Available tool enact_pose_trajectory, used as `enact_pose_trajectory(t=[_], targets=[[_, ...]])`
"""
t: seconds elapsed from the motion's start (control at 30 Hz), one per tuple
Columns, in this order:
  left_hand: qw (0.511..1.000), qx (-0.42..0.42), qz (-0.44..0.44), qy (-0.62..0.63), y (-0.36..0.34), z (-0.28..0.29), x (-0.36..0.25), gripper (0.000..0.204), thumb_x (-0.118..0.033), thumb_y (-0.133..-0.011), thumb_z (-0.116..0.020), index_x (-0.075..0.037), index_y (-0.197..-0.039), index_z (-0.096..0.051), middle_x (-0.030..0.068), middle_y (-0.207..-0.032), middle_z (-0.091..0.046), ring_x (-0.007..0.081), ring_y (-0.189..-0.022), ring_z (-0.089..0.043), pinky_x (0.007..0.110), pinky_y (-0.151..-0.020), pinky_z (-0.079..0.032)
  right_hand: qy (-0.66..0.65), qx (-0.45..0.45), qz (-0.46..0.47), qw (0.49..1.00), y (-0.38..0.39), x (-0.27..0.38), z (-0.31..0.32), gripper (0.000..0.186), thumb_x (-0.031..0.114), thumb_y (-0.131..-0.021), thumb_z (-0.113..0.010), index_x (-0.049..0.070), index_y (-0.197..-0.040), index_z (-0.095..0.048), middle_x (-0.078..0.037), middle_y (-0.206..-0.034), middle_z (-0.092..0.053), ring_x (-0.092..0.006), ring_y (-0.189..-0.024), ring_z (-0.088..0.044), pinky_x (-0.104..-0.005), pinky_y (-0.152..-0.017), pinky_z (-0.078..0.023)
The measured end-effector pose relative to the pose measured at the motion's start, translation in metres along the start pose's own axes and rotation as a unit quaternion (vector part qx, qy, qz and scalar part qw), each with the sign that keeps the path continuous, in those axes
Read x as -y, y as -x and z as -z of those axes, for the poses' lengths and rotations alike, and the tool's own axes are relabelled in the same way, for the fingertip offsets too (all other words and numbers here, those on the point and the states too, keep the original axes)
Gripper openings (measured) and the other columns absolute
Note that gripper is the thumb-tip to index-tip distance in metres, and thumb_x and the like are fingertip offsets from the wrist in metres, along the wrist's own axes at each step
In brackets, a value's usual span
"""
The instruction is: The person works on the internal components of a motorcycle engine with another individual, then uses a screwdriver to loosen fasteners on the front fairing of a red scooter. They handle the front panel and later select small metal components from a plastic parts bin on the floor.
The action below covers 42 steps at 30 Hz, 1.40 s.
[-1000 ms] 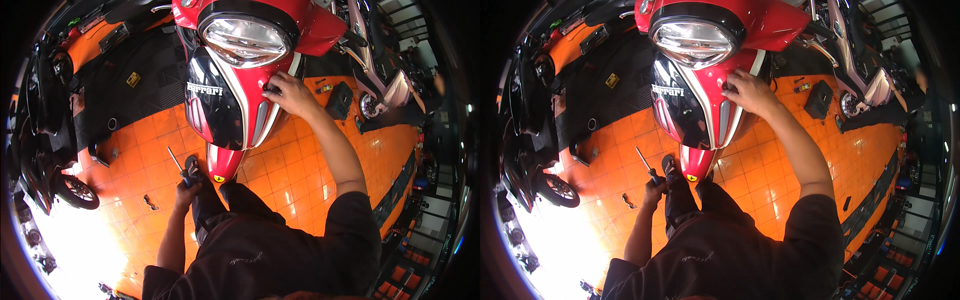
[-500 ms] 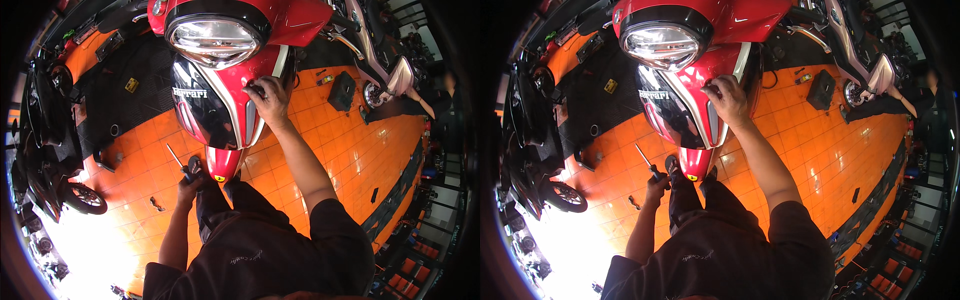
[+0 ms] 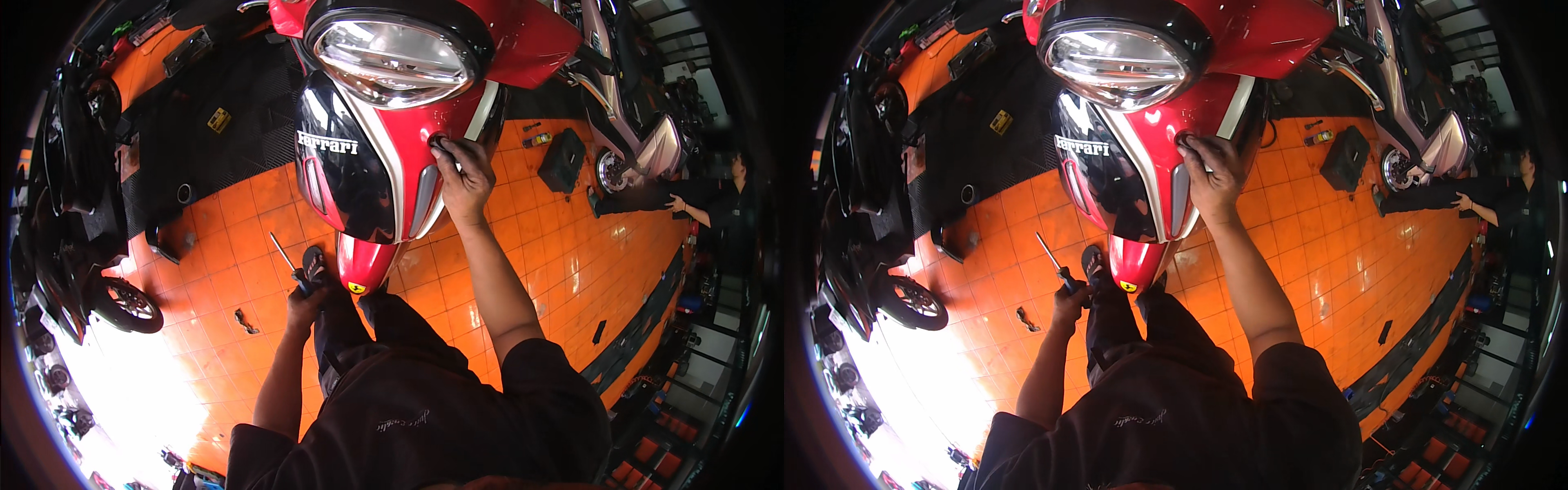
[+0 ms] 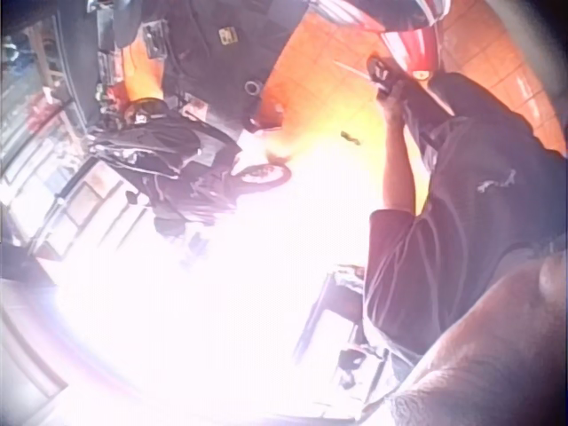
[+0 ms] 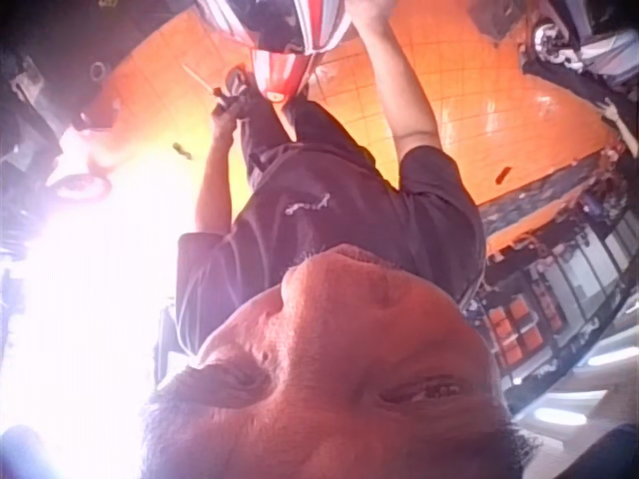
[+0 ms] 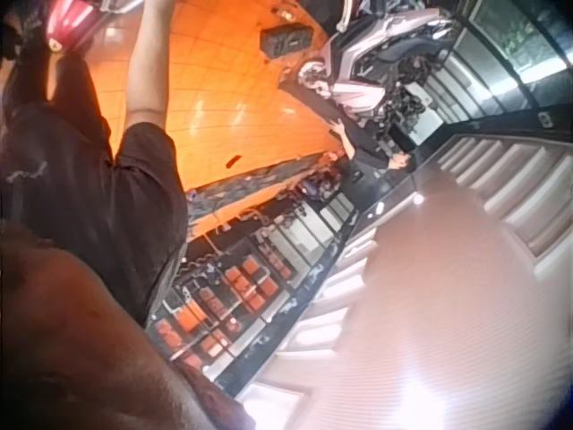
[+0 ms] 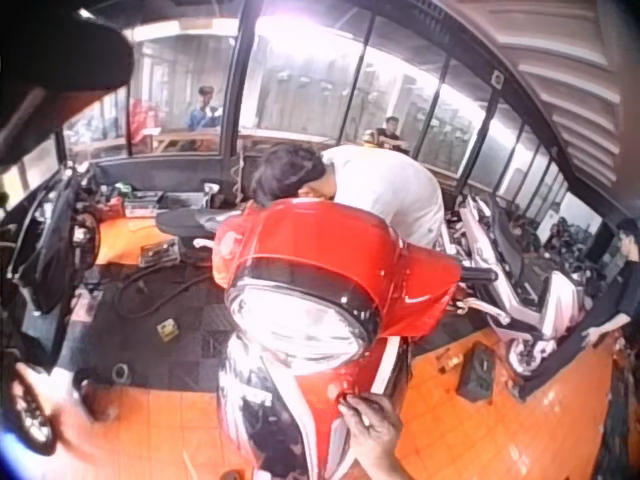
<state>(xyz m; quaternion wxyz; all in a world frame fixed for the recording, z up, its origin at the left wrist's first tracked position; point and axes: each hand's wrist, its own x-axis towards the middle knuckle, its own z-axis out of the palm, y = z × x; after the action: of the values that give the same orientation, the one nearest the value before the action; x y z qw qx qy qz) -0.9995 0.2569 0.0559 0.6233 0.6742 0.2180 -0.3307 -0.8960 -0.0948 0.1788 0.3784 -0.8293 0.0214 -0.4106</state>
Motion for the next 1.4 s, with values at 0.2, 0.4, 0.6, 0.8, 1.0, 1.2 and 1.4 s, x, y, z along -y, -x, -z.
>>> enact_pose_trajectory(t=[0.2,0.4,0.6,0.8,1.0,1.2,1.4], targets=[[1.000,-0.015,-0.002,0.001,-0.008,0.017,0.011,0.018,-0.015,-0.080,-0.071,-0.001,-0.087,-0.063,0.0037,-0.067,-0.058,0.0130,-0.058,-0.053,0.028,-0.056,-0.039,0.017,-0.027,0.018,0.999,0.006,-0.003,-0.011,0.018,-0.002,-0.082,-0.073,0.003,-0.098,-0.072,-0.006,-0.098,-0.062,-0.0144,-0.085,-0.062,-0.0263,-0.070,-0.054],[1.000,-0.012,-0.004,0.012,-0.013,0.031,0.016,0.018,-0.016,-0.080,-0.071,-0.001,-0.087,-0.063,0.0044,-0.066,-0.058,0.0135,-0.057,-0.052,0.029,-0.055,-0.038,0.103,-0.003,0.050,0.993,0.011,0.007,-0.010,0.019,0.004,-0.083,-0.074,0.002,-0.101,-0.071,-0.009,-0.097,-0.062,-0.0197,-0.083,-0.063,-0.0317,-0.067,-0.053],[1.000,-0.014,0.006,0.000,-0.014,0.037,0.009,0.020,-0.018,-0.079,-0.071,-0.002,-0.088,-0.062,0.0050,-0.065,-0.058,0.0134,-0.055,-0.052,0.028,-0.052,-0.036,0.119,-0.007,0.052,0.991,0.013,0.009,-0.010,0.018,0.005,-0.085,-0.071,0.002,-0.103,-0.070,-0.010,-0.096,-0.062,-0.0212,-0.084,-0.063,-0.0325,-0.066,-0.053],[1.000,-0.014,0.019,-0.020,-0.019,0.041,0.008,0.022,-0.020,-0.080,-0.070,-0.002,-0.089,-0.063,0.0055,-0.066,-0.059,0.0129,-0.054,-0.052,0.027,-0.051,-0.035,0.113,-0.005,0.007,0.994,0.008,0.011,-0.010,0.028,0.002,-0.081,-0.073,0.005,-0.108,-0.068,-0.011,-0.098,-0.063,-0.0231,-0.081,-0.065,-0.0338,-0.067,-0.055],[0.999,-0.015,0.007,-0.031,-0.024,0.039,0.008,0.024,-0.022,-0.079,-0.071,-0.002,-0.091,-0.063,0.0048,-0.065,-0.059,0.0119,-0.054,-0.052,0.026,-0.049,-0.034,0.123,0.001,-0.037,0.992,0.005,0.009,-0.007,0.026,0.008,-0.082,-0.074,0.002,-0.107,-0.069,-0.012,-0.097,-0.064,-0.0242,-0.080,-0.065,-0.0348,-0.069,-0.054],[0.997,-0.008,0.028,-0.070,-0.029,0.027,-0.002,0.025,-0.022,-0.079,-0.071,-0.002,-0.092,-0.063,0.0046,-0.066,-0.059,0.0117,-0.055,-0.053,0.026,-0.050,-0.035,0.207,0.004,0.030,0.978,0.010,0.007,-0.008,0.031,0.011,-0.084,-0.073,0.003,-0.113,-0.068,-0.013,-0.099,-0.064,-0.0256,-0.084,-0.066,-0.0346,-0.068,-0.054],[0.997,0.036,-0.031,-0.054,-0.035,0.013,0.007,0.020,-0.012,-0.081,-0.071,0.001,-0.095,-0.063,0.0052,-0.075,-0.062,0.0146,-0.061,-0.057,0.028,-0.057,-0.042,0.072,-0.036,-0.055,0.995,0.007,0.010,-0.010,0.024,0.006,-0.087,-0.070,0.000,-0.110,-0.068,-0.010,-0.093,-0.064,-0.0203,-0.082,-0.065,-0.0293,-0.071,-0.052]])
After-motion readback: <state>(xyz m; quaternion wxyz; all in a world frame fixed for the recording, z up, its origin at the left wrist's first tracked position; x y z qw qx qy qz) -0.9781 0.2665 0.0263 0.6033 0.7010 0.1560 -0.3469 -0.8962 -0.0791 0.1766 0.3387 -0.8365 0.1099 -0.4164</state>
